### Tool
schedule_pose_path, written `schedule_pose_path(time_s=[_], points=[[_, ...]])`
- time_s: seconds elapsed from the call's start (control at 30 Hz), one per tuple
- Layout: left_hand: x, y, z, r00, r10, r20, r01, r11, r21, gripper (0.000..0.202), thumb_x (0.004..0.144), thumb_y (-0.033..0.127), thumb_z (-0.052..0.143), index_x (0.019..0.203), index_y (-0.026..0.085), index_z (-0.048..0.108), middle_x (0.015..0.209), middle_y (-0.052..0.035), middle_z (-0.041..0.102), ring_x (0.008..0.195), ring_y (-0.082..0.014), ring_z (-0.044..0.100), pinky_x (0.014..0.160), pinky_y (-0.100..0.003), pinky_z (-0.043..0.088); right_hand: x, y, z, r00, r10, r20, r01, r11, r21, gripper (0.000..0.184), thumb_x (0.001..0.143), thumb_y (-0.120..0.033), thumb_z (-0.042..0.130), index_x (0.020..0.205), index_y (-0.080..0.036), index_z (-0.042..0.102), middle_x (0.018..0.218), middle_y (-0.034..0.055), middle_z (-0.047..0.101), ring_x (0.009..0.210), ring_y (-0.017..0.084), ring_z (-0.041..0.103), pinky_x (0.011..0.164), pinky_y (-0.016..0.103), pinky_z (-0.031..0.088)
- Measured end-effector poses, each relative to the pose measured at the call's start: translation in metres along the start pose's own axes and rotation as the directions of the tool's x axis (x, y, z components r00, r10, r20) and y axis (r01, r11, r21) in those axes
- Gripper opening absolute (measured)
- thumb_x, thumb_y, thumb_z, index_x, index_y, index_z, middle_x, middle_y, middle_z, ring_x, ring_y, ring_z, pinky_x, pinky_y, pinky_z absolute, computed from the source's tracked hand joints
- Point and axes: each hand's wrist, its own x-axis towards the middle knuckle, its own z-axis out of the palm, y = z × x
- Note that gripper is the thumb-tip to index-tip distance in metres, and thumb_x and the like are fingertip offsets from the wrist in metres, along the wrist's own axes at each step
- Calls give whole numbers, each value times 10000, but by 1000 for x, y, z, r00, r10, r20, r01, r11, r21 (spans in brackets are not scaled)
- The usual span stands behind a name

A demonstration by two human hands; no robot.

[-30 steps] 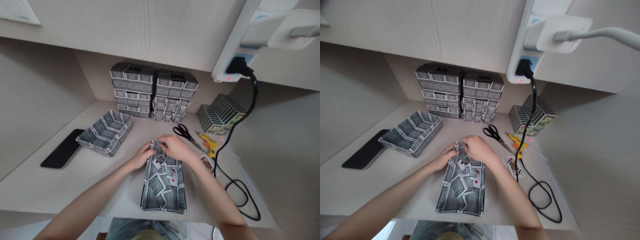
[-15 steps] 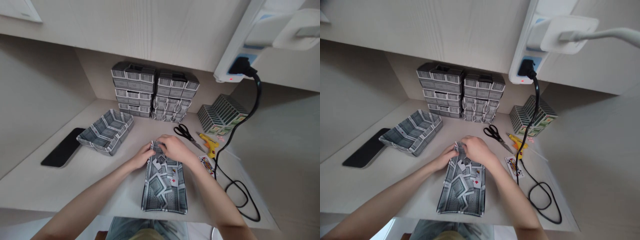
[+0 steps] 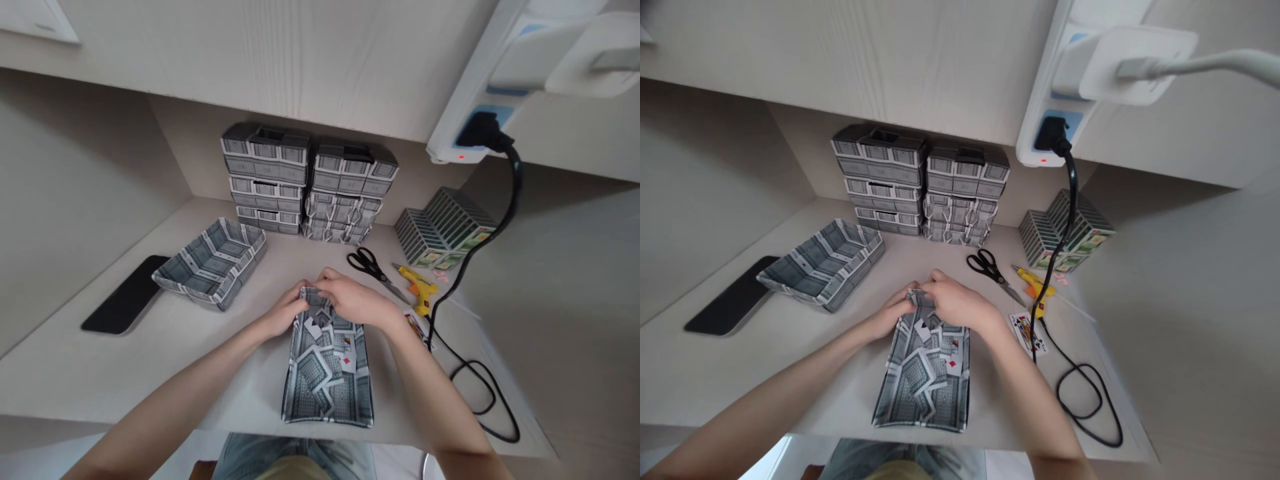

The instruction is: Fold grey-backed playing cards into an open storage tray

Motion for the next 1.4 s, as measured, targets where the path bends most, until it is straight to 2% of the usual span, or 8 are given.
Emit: schedule_pose_path(time_s=[0.17, 0.4, 0.57, 0.8, 1.03, 1.2, 1.4], points=[[0, 1, 1, 1000, 18, -2, -18, 1000, -4, 153, 667, 200, 426, 812, 160, 453, 737, 21, 469, 704, -129, 440, 635, -236, 368, 1, 0, -2, 999, 16, -48, -20, 996, -85, 249, 813, -91, 409, 913, -166, 625, 805, 28, 476, 708, 99, 478, 658, 190, 346], [-2, -2, 1, 999, 45, 0, -45, 999, -21, 243, 661, 168, 434, 897, 161, 495, 855, -1, 524, 823, -159, 467, 729, -258, 376, 4, 3, -2, 986, 32, -162, -69, 972, -225, 216, 813, -192, 501, 939, -236, 670, 833, 28, 655, 825, 134, 566, 697, 212, 340], [-1, -4, 2, 1000, 16, 15, -14, 996, -86, 307, 643, 182, 453, 946, 167, 501, 874, -5, 551, 831, -173, 486, 723, -269, 386, 4, 7, 1, 973, 55, -223, -92, 983, -161, 205, 793, -218, 533, 930, -251, 681, 883, 16, 695, 811, 133, 614, 703, 206, 372], [-3, 4, 6, 1000, 24, -11, -25, 993, -112, 481, 627, 178, 452, 1108, 168, 461, 1061, -32, 544, 1000, -208, 456, 840, -303, 362, 6, 10, 4, 962, 72, -262, -87, 995, -47, 183, 785, -229, 534, 867, -231, 697, 844, 15, 706, 775, 134, 633, 696, 198, 399], [-3, 5, 6, 1000, 23, 1, -23, 994, -104, 482, 642, 191, 455, 1123, 165, 441, 1102, -45, 525, 1012, -205, 450, 862, -310, 355, 5, 7, 1, 969, 115, -220, -133, 989, -69, 190, 789, -243, 532, 896, -209, 686, 851, 31, 702, 777, 131, 626, 700, 201, 390], [-3, 4, 4, 1000, 9, 16, -8, 997, -83, 447, 652, 178, 448, 1099, 161, 465, 1004, -34, 568, 926, -190, 498, 798, -297, 393, 4, 1, -2, 979, 122, -165, -155, 968, -198, 205, 812, -252, 506, 919, -220, 678, 836, 33, 700, 775, 130, 620, 665, 203, 361], [-2, 4, 3, 1000, 4, 30, -3, 999, -51, 417, 682, 159, 429, 1091, 155, 506, 998, -34, 600, 922, -186, 516, 809, -297, 396, 4, -15, -1, 964, 240, -112, -265, 874, -407, 238, 819, -224, 448, 837, -177, 681, 829, 103, 690, 779, 179, 621, 640, 240, 355]])
